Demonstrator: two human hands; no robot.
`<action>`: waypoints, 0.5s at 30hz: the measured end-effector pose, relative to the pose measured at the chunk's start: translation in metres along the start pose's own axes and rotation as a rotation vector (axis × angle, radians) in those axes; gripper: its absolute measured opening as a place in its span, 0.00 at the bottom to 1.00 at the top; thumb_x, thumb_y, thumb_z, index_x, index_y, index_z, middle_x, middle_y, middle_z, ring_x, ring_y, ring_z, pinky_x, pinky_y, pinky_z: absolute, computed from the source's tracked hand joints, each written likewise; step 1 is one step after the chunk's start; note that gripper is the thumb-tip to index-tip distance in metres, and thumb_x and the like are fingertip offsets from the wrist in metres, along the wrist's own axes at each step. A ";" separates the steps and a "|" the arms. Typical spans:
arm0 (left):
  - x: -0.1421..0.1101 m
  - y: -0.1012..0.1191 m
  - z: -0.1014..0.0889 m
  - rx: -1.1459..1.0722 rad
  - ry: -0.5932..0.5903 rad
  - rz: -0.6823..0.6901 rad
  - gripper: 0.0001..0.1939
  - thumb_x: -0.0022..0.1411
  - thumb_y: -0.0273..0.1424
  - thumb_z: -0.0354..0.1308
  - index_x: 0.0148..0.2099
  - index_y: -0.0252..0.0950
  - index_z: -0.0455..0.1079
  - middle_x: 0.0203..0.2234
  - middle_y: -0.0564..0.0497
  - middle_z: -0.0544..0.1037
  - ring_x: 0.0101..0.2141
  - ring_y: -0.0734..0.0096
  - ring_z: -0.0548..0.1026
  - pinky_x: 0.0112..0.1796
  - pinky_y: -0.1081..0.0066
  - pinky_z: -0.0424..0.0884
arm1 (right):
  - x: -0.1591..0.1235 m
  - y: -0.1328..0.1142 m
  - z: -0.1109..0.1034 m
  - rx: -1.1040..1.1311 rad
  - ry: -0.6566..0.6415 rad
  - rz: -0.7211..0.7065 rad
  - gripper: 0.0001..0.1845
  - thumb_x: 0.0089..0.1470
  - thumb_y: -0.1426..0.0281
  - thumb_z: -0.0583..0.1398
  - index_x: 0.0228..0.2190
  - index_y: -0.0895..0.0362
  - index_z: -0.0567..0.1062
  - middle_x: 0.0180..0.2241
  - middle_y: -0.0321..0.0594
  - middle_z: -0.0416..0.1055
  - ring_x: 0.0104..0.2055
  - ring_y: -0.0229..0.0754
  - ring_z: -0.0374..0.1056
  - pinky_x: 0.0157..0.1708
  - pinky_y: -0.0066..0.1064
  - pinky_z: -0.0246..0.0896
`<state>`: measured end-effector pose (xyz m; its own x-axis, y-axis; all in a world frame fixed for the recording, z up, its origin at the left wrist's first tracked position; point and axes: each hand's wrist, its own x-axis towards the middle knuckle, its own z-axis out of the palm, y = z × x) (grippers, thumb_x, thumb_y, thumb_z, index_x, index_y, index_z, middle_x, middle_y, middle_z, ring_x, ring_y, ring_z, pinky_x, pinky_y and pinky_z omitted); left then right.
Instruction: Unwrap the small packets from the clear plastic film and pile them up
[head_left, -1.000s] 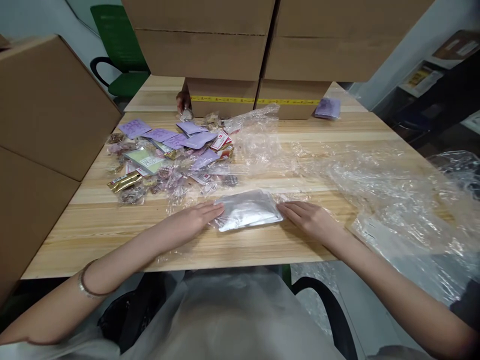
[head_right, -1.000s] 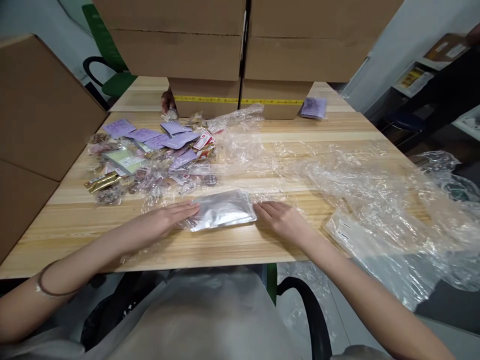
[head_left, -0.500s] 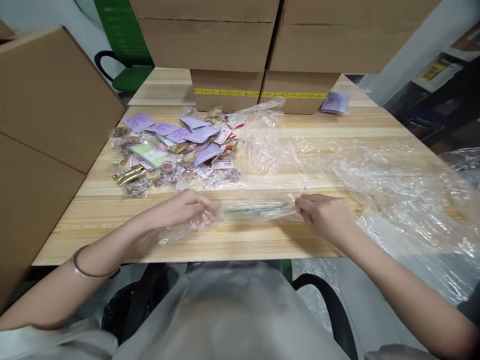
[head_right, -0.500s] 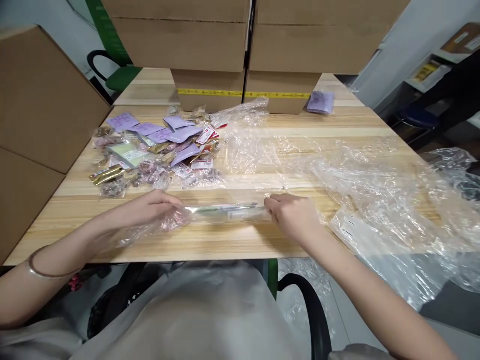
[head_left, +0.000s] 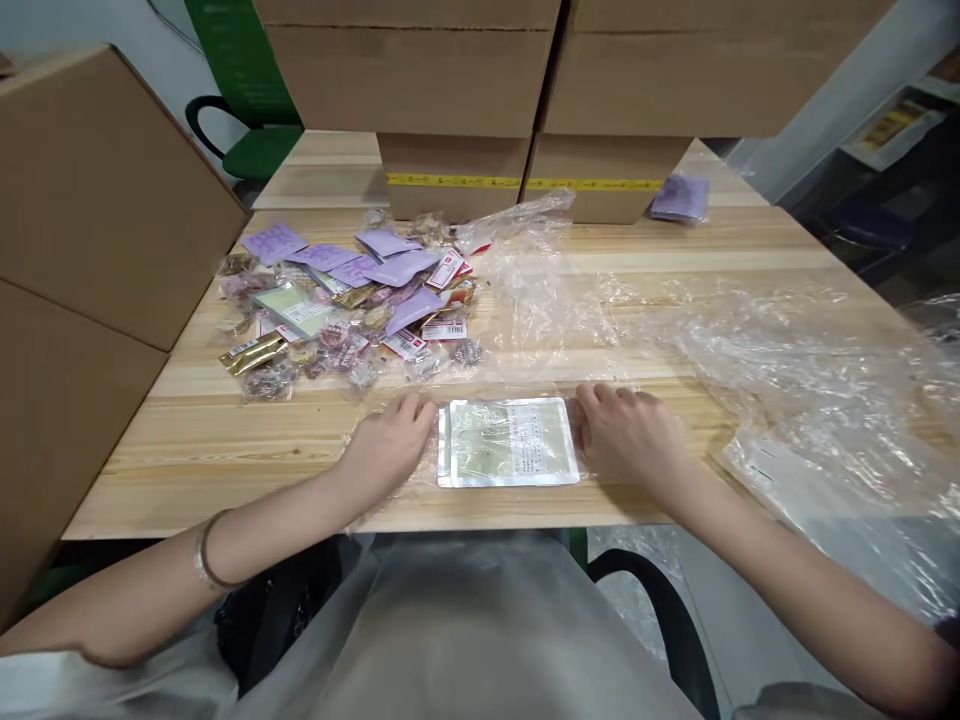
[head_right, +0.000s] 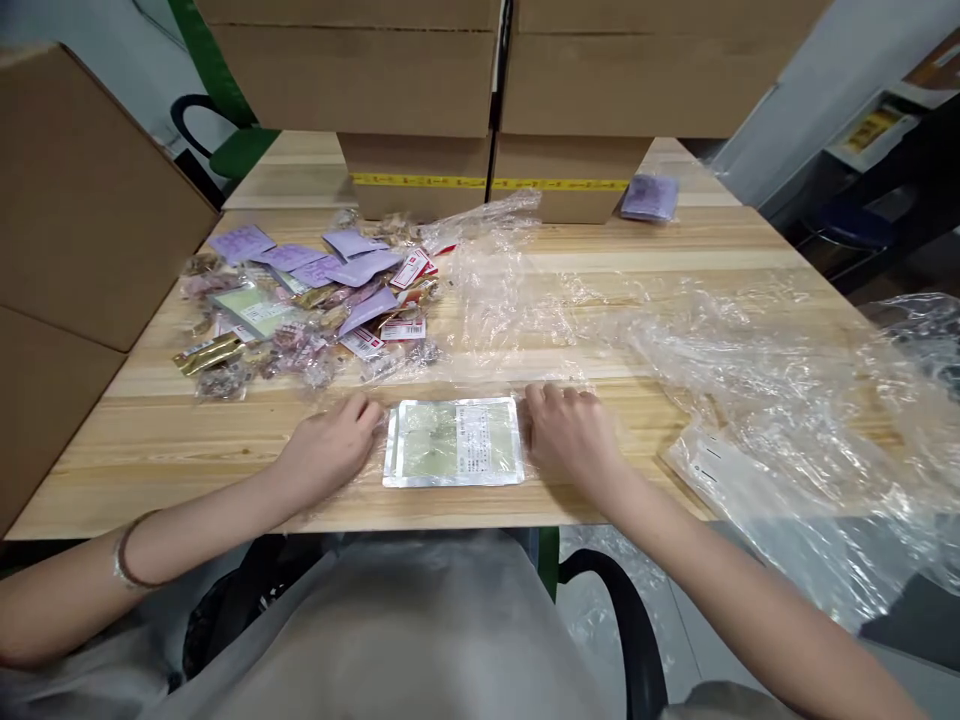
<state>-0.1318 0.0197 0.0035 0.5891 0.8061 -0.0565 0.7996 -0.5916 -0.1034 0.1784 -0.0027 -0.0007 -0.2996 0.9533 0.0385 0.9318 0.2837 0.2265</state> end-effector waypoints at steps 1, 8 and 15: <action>-0.004 -0.002 -0.001 0.007 0.084 0.048 0.17 0.65 0.21 0.44 0.52 0.30 0.69 0.44 0.35 0.76 0.43 0.53 0.76 0.39 0.60 0.73 | -0.007 0.004 -0.001 0.005 0.091 -0.030 0.13 0.56 0.75 0.52 0.38 0.63 0.76 0.35 0.57 0.76 0.33 0.54 0.72 0.29 0.40 0.61; -0.021 -0.021 -0.006 -0.305 0.042 0.608 0.25 0.66 0.37 0.52 0.62 0.34 0.62 0.54 0.38 0.73 0.54 0.55 0.71 0.53 0.59 0.67 | -0.050 0.024 -0.002 0.483 -0.009 -0.397 0.40 0.52 0.74 0.57 0.65 0.58 0.56 0.64 0.47 0.59 0.66 0.50 0.56 0.58 0.45 0.64; -0.034 -0.001 -0.021 -0.141 0.033 0.447 0.39 0.62 0.54 0.51 0.64 0.30 0.62 0.62 0.36 0.66 0.63 0.44 0.59 0.62 0.49 0.53 | -0.034 0.028 0.032 0.362 0.189 -0.421 0.25 0.62 0.78 0.53 0.59 0.60 0.67 0.58 0.48 0.69 0.61 0.49 0.64 0.59 0.47 0.63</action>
<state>-0.1501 -0.0071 0.0262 0.8810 0.4719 -0.0332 0.4731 -0.8790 0.0604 0.2214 -0.0240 -0.0272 -0.6596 0.7252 0.1972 0.7253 0.6831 -0.0860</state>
